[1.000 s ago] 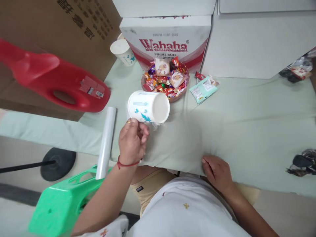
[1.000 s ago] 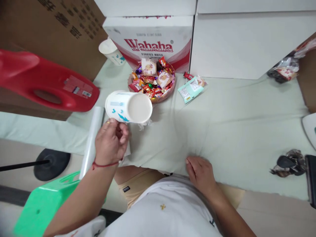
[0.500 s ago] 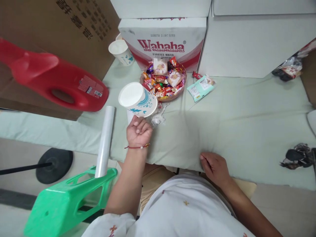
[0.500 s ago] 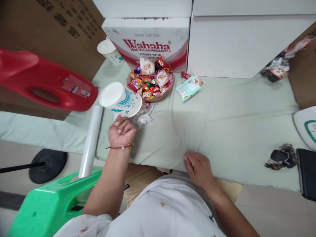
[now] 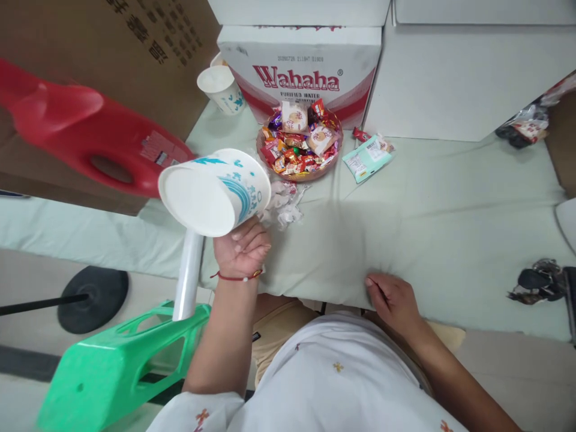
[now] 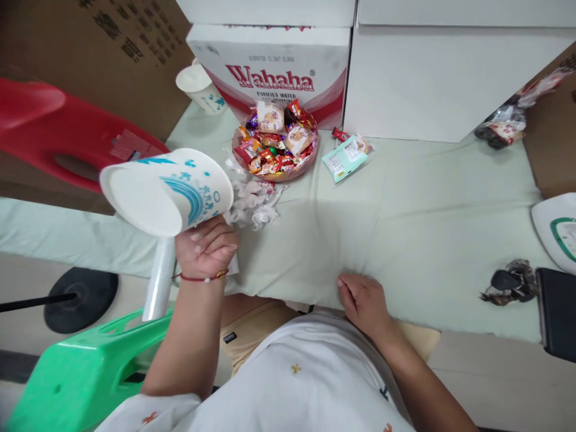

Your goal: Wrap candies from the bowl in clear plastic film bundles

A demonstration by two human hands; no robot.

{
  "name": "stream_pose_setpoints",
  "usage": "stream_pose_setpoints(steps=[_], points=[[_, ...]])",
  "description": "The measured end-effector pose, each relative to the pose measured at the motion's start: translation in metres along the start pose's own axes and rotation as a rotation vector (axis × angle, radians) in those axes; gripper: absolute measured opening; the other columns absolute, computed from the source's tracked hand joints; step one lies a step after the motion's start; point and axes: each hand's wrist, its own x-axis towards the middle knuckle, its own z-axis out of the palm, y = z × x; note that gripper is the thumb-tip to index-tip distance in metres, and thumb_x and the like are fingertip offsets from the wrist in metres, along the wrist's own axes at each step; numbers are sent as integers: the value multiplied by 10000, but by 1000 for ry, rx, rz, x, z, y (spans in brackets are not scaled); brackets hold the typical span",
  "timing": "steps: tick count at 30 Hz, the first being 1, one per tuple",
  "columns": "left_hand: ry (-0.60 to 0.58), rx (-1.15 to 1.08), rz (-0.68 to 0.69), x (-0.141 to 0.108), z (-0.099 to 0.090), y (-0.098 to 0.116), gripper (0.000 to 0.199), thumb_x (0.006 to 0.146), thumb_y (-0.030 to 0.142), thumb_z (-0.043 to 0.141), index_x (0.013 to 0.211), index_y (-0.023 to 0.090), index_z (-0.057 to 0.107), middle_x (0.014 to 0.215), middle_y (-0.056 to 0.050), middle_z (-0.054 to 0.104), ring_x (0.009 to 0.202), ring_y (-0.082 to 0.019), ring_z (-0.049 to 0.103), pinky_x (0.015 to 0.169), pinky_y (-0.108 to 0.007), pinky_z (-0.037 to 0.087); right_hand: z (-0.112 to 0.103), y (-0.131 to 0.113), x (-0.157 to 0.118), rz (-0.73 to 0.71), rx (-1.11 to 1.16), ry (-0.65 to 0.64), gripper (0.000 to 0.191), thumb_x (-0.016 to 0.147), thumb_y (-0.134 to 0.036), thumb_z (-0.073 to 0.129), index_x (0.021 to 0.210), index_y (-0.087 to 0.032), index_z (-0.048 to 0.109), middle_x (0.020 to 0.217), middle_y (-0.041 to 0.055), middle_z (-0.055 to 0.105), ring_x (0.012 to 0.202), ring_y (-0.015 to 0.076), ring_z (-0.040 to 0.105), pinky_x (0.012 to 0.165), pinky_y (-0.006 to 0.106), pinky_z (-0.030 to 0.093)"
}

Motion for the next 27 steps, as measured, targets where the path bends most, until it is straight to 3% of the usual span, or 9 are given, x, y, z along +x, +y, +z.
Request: stream_pose_setpoints(steps=[4, 9, 13, 15, 20, 23, 27], points=[[76, 249, 171, -8, 12, 7, 433, 1035, 385, 500, 654, 196, 419, 436, 80, 380, 278, -23, 250, 289, -128, 206, 2, 0, -2, -2, 10, 19, 158, 1026, -187, 526, 944, -169, 660, 702, -8, 657, 601, 127, 590, 604, 253, 449], [248, 696, 896, 4, 22, 13, 280, 954, 424, 677, 830, 200, 565, 512, 59, 575, 374, -82, 446, 347, -179, 306, 3, 1, -3, 6, 8, 16, 156, 1022, -188, 530, 935, -175, 658, 678, -12, 637, 594, 133, 578, 603, 258, 443], [418, 920, 1108, 40, 25, 38, 237, 976, 240, 620, 769, 201, 511, 461, 98, 530, 374, -82, 455, 356, -194, 311, 2, 1, -3, -7, 1, 33, 155, 1021, -185, 523, 947, -177, 659, 698, -4, 661, 609, 138, 598, 618, 260, 454], [470, 1027, 1109, 67, 30, 53, 229, 973, 146, 604, 773, 195, 503, 463, 116, 522, 356, -73, 428, 361, -205, 289, 2, 1, -3, -11, 0, 35, 163, 1023, -188, 519, 944, -179, 660, 696, -4, 665, 607, 138, 599, 615, 260, 453], [648, 1110, 864, 127, 51, 68, 274, 1001, 96, 579, 783, 195, 447, 440, 139, 472, 371, -51, 424, 423, -182, 246, 3, 1, -3, 5, -9, 24, 176, 1028, -203, 516, 952, -179, 672, 718, 1, 685, 621, 140, 617, 622, 266, 457], [639, 1115, 762, 145, 56, 63, 248, 1032, 121, 516, 802, 183, 446, 464, 125, 474, 405, -52, 433, 469, -182, 266, 4, 0, -4, 15, -12, 19, 181, 1030, -203, 514, 942, -180, 672, 702, 0, 672, 612, 141, 609, 617, 271, 449], [536, 1133, 756, 169, 44, 68, 212, 1027, 94, 415, 832, 171, 448, 522, 93, 492, 475, -70, 464, 534, -200, 357, 3, -1, -3, 25, -16, 13, 198, 1034, -208, 503, 920, -191, 663, 680, -4, 653, 603, 142, 591, 613, 273, 437]])
